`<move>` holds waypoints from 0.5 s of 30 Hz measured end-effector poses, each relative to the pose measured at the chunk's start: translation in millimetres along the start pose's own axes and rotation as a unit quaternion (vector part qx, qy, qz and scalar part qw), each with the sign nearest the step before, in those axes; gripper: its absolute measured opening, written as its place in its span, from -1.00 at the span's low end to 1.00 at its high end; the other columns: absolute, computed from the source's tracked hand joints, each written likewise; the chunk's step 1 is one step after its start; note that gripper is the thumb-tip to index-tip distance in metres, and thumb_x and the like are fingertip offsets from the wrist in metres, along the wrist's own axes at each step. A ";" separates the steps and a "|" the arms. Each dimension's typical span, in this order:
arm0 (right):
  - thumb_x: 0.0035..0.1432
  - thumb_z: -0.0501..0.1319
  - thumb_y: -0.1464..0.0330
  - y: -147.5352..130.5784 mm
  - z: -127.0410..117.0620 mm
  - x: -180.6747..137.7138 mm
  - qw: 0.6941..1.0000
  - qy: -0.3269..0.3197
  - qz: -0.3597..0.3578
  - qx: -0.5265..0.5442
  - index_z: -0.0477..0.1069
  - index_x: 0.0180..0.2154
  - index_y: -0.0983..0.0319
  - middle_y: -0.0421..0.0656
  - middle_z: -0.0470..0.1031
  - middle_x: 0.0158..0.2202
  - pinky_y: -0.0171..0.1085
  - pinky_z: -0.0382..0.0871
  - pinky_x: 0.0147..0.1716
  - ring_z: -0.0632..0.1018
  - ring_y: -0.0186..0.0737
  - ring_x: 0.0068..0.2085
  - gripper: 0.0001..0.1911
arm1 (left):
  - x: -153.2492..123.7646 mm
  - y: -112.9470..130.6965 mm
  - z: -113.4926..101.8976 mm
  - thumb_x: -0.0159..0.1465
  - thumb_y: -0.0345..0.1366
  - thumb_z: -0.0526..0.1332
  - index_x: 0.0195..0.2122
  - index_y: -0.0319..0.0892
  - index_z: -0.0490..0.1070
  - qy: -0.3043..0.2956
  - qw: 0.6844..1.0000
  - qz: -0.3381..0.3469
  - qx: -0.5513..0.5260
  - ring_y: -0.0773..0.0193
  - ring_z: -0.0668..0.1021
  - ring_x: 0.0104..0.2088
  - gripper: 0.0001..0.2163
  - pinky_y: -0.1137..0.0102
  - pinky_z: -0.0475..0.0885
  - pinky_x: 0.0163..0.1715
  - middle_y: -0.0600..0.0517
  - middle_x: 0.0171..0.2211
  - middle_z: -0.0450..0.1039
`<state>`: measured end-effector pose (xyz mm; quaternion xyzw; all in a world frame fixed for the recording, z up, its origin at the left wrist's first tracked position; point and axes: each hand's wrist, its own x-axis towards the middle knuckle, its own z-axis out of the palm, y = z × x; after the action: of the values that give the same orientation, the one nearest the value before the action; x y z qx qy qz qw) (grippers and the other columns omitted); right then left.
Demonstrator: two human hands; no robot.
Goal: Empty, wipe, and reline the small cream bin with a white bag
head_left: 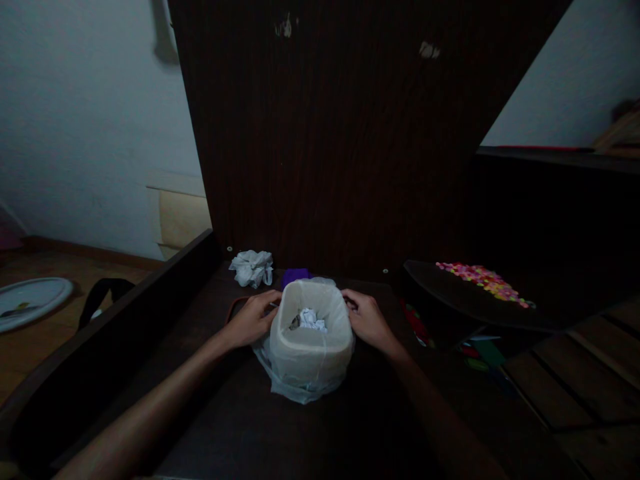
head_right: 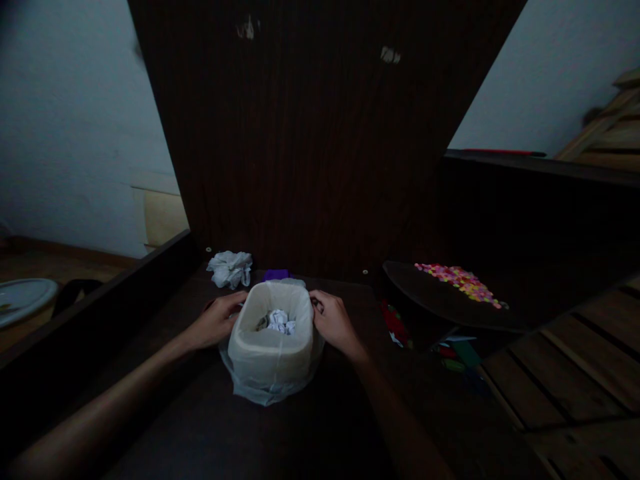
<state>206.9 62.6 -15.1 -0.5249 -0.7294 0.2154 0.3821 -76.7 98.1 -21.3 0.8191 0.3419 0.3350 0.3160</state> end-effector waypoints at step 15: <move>0.29 0.13 0.21 -10.1 -22.9 8.3 0.995 0.030 0.043 0.080 0.45 0.11 0.21 -0.05 0.58 -0.08 -0.33 0.31 -0.60 0.43 -0.38 -0.56 -0.58 | 19.9 -13.0 1.7 0.27 -0.35 0.17 -0.17 -0.20 0.63 0.016 0.995 -0.041 0.087 0.12 0.67 -0.25 -0.76 0.36 0.53 -0.23 -0.07 -0.25 0.69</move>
<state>217.4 64.7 9.0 -0.5300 -0.6747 0.2736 0.4348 -69.1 120.3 -25.3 0.8231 0.4081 0.3042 0.2518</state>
